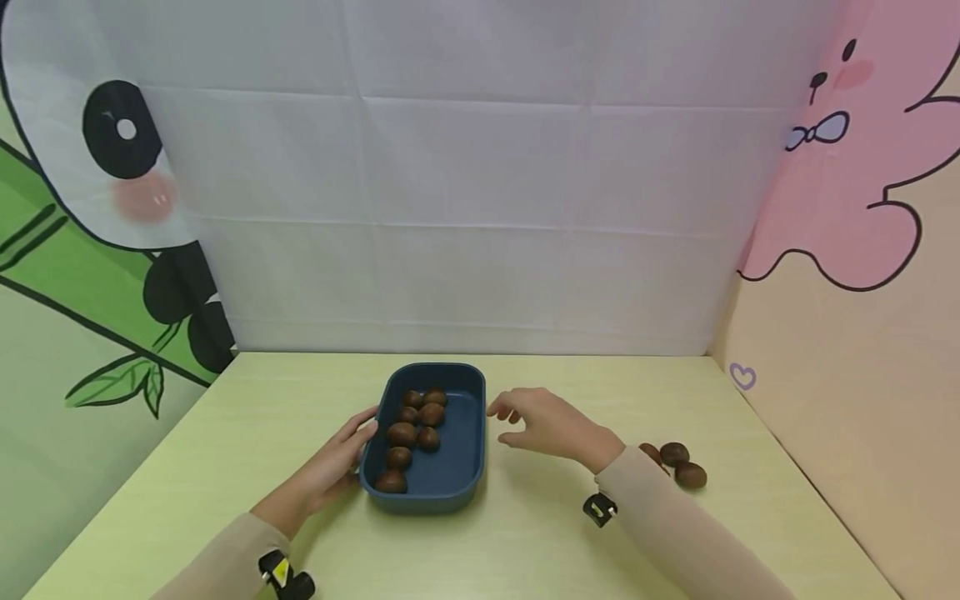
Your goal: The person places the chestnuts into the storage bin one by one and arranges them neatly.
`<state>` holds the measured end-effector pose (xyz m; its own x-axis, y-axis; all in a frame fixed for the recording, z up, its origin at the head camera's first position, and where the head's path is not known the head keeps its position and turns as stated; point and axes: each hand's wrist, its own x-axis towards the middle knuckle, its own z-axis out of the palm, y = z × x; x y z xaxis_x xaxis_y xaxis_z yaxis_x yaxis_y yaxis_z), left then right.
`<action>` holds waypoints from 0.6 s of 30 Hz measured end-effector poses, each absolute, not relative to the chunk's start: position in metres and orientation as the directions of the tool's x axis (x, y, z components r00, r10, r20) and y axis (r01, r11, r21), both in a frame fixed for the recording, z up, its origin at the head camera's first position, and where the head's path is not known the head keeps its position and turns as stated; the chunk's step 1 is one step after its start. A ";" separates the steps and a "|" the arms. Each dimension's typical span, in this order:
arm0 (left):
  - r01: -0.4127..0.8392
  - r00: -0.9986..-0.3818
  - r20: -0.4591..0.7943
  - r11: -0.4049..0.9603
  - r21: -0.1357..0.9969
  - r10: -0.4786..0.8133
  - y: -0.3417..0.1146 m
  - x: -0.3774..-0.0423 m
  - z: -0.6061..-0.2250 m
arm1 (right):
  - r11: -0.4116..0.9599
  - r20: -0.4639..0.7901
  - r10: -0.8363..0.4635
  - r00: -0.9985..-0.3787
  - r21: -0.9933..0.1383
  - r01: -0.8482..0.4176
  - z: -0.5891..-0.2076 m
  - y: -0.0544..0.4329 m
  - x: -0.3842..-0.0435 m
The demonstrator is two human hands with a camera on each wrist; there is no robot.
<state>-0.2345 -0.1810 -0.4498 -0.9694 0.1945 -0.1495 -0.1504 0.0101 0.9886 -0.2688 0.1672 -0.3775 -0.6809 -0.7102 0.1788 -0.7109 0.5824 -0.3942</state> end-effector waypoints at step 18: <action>-0.141 -0.974 -0.137 -0.006 0.990 0.180 -0.181 -0.236 -0.452 | 0.699 0.143 -0.560 -0.816 -0.446 -0.558 -0.395 0.280 -0.241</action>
